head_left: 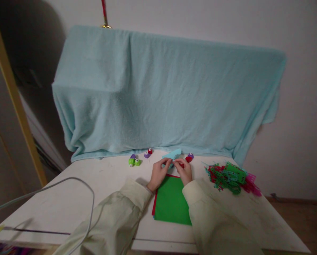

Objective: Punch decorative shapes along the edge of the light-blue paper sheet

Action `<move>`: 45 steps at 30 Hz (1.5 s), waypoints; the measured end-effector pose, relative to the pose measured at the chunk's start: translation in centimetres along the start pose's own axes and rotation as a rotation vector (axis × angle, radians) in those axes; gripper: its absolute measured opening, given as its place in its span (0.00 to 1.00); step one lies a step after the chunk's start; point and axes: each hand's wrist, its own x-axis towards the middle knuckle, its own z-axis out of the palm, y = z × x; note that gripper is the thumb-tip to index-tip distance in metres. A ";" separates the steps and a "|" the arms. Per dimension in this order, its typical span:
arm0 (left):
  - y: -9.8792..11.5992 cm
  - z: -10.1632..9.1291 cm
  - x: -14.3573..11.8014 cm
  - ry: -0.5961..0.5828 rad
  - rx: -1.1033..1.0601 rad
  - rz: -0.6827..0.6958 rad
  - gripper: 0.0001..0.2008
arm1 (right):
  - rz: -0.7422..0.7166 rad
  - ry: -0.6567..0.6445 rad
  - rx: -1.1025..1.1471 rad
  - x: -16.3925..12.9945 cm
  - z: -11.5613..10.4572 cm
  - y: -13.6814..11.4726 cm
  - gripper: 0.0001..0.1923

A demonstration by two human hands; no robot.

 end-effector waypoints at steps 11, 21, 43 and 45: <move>-0.3 -0.2 0.0 0.021 0.060 0.005 0.11 | -0.128 -0.105 -0.192 0.0 -0.2 0.6 0.07; -0.2 -0.3 0.0 0.008 0.087 0.012 0.10 | -0.143 -0.101 -0.212 -0.6 0.1 -0.4 0.09; -1.1 0.1 0.3 0.027 -0.097 -0.065 0.11 | -0.159 -0.133 -0.170 -0.3 -0.1 0.1 0.08; -1.1 0.2 0.3 0.037 -0.104 -0.069 0.11 | -0.146 -0.122 -0.154 -0.3 0.0 -0.2 0.08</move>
